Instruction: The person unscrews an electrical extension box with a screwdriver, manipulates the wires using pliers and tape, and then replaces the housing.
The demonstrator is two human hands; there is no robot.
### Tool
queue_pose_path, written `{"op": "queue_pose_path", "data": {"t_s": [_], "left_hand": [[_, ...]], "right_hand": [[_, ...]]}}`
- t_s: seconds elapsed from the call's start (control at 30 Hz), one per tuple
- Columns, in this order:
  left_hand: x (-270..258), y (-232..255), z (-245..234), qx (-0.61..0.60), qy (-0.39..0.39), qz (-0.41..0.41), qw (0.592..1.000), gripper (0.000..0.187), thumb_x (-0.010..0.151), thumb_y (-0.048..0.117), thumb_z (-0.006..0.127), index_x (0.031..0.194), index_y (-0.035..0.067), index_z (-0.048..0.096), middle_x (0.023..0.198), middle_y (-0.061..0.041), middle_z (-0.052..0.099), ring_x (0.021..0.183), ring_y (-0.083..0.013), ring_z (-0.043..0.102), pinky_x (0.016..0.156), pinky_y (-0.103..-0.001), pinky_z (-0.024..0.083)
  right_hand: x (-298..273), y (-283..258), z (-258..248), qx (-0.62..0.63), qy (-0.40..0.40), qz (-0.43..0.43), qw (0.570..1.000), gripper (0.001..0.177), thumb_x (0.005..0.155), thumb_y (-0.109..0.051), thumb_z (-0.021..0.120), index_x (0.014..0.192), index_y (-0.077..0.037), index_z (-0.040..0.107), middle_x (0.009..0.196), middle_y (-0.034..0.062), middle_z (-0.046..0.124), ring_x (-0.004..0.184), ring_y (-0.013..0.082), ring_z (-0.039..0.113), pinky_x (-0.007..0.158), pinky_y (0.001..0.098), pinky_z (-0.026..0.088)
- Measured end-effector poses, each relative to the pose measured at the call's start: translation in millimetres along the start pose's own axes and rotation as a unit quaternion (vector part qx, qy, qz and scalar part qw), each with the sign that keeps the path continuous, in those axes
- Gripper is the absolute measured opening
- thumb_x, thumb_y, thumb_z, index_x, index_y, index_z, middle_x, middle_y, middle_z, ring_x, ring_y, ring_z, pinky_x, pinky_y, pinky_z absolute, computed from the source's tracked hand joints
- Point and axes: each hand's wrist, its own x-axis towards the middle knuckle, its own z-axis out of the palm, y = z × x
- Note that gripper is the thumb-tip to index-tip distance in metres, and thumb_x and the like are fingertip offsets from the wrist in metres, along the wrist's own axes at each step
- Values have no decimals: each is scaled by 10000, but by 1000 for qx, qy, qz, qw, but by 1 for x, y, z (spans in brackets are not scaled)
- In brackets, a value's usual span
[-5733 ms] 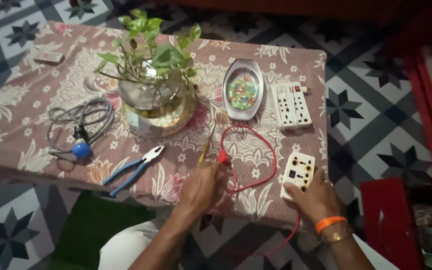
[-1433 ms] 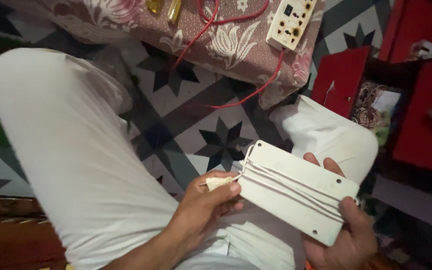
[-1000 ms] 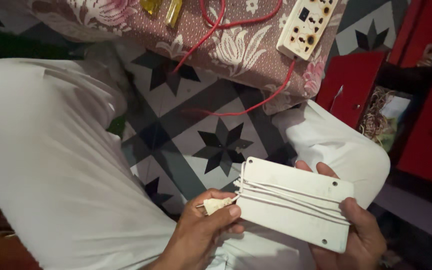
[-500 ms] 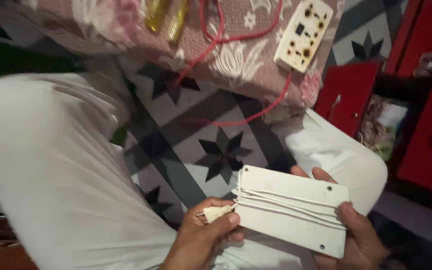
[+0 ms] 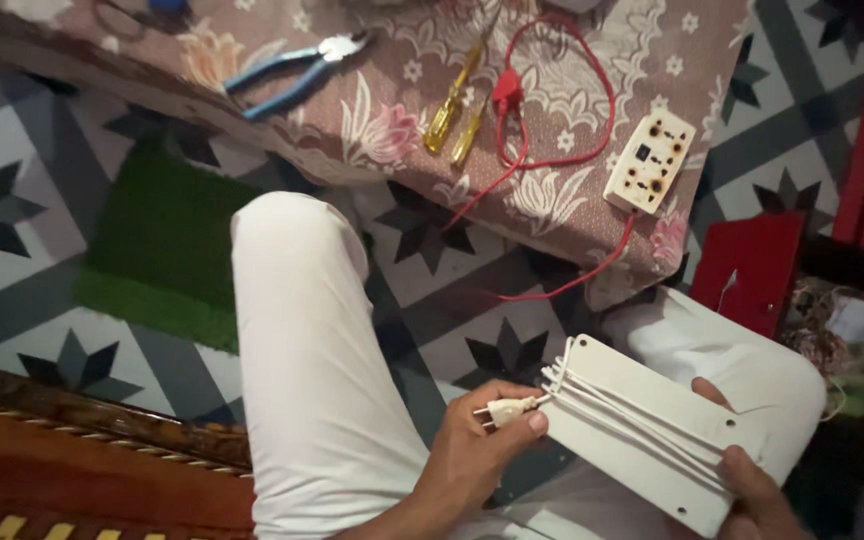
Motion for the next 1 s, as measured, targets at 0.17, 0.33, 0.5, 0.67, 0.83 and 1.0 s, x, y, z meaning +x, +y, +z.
{"op": "queue_pose_path", "data": {"t_s": [0.17, 0.33, 0.5, 0.67, 0.83, 1.0], "left_hand": [[-11, 15, 0, 144, -1, 60, 988, 328, 931, 165, 758, 1182, -47, 758, 878, -79, 742, 741, -94, 620, 661, -259, 505], [-20, 19, 5, 93, -29, 88, 991, 328, 931, 152, 746, 1197, -38, 729, 947, -43, 751, 820, -63, 663, 736, -227, 536], [-24, 19, 8, 114, -51, 107, 986, 330, 915, 140, 747, 1194, -33, 715, 958, -50, 750, 826, -72, 664, 737, -234, 531], [-27, 14, 3, 144, -70, 148, 976, 341, 962, 179, 703, 1237, -23, 711, 978, -65, 752, 890, -84, 684, 802, -236, 553], [-19, 10, -1, 90, -82, 115, 986, 339, 980, 207, 689, 1217, -34, 721, 1035, -65, 759, 907, -116, 708, 836, -283, 602], [-17, 17, 1, -5, -95, 34, 995, 321, 937, 217, 723, 1167, -4, 694, 1021, -83, 755, 883, -129, 724, 821, -302, 612]], "right_hand": [[-19, 37, 11, 54, 64, -90, 992, 753, 969, -165, 604, 1656, -35, 326, 1574, 197, 497, 1422, 316, 496, 1113, 516, 381], [-35, 38, 60, -25, 152, -63, 986, 746, 867, -83, 605, 1579, -102, 381, 1439, 169, 576, 1303, 310, 590, 1069, 568, 483], [-51, 35, 76, -27, 90, -112, 989, 782, 811, -38, 625, 1559, -120, 412, 1393, 153, 610, 1273, 327, 600, 1033, 579, 497], [-54, 43, 68, -2, 64, -144, 988, 730, 840, -45, 629, 1548, -60, 454, 1390, 157, 625, 1275, 334, 607, 1049, 557, 495], [-58, 49, 68, 2, 54, -166, 985, 749, 854, -47, 636, 1579, -66, 447, 1398, 144, 621, 1279, 322, 600, 1076, 548, 469], [-65, 45, 81, 16, 49, -176, 983, 755, 846, -59, 633, 1577, -66, 446, 1385, 153, 639, 1274, 328, 621, 1083, 552, 476]]}}
